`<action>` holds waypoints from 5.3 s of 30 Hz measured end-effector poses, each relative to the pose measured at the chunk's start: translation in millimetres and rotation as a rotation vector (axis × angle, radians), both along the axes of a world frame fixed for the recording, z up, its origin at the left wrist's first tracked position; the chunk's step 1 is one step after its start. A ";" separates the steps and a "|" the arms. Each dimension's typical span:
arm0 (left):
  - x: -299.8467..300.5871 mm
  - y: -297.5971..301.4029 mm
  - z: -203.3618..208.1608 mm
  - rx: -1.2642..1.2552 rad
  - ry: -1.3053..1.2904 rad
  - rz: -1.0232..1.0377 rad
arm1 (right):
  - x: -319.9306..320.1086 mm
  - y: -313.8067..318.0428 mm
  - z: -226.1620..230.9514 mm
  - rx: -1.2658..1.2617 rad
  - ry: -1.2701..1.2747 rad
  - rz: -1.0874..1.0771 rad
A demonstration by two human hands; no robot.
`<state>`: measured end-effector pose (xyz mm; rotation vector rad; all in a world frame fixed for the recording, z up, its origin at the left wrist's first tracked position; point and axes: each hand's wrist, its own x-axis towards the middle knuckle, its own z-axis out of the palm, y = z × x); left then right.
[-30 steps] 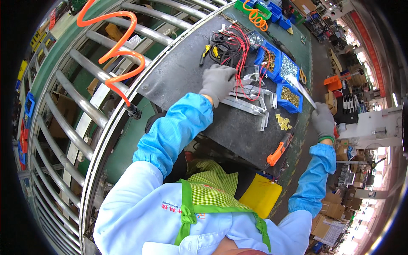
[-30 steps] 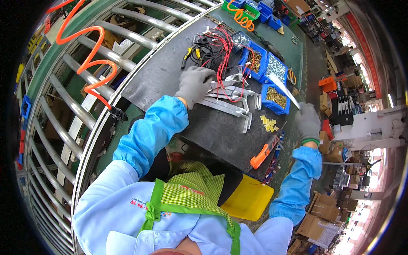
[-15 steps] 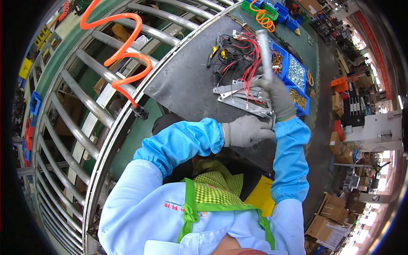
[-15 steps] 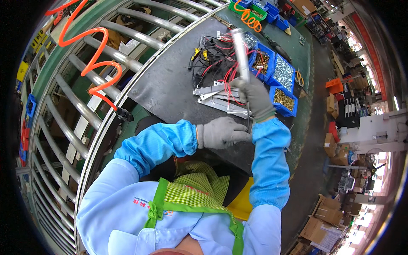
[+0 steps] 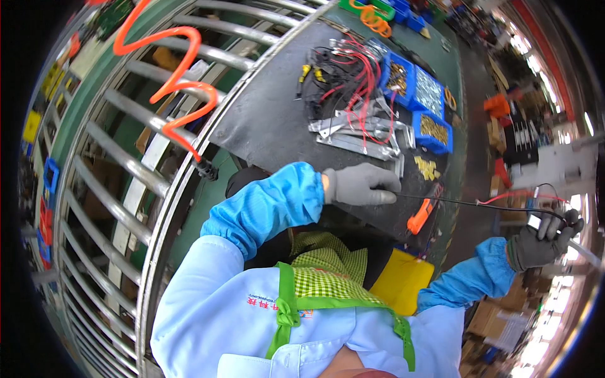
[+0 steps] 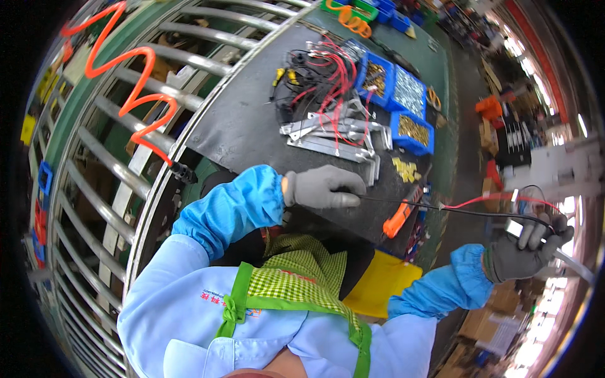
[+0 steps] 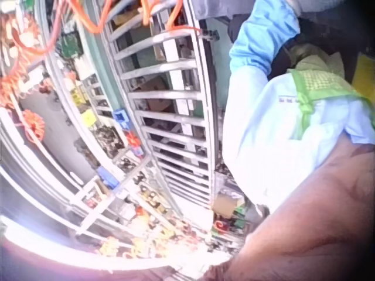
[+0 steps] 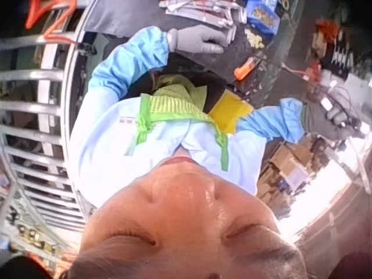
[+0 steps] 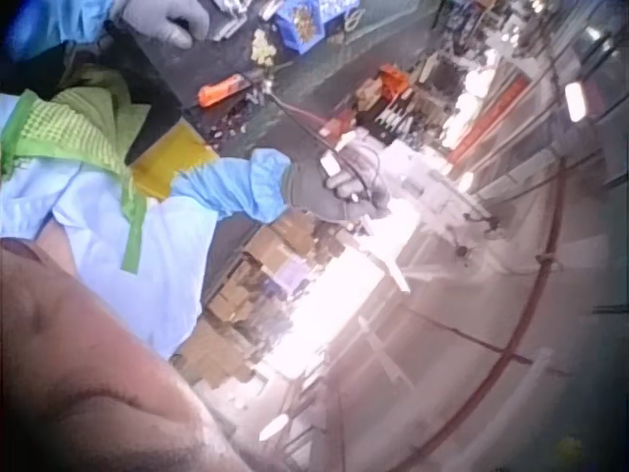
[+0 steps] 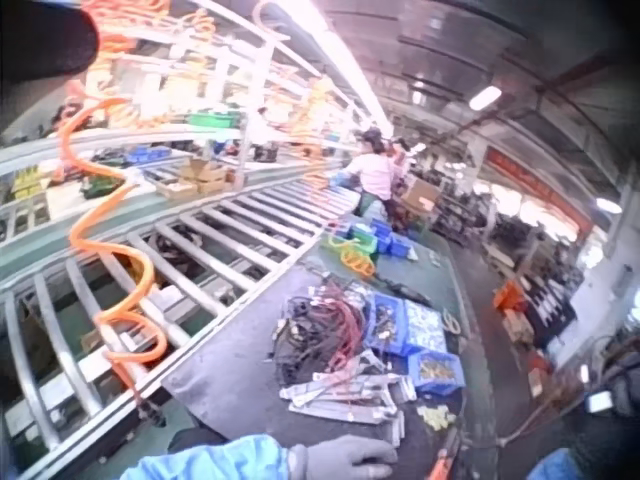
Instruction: Assemble metal brackets and wiring components at a factory workbench using a power screwdriver.
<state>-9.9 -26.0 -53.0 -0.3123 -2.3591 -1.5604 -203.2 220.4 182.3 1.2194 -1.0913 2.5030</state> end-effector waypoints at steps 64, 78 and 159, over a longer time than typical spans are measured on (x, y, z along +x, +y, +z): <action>-7.0 61.1 -16.7 1.382 -0.185 0.019 | 173.0 31.2 -277.5 1.240 -0.179 0.116; 14.4 76.4 -27.4 1.251 -0.323 -0.085 | 160.7 34.0 -248.2 1.227 -0.565 0.532; 45.4 -9.4 -15.4 0.720 -0.543 -0.153 | 104.0 -87.8 -191.6 1.290 0.749 -0.076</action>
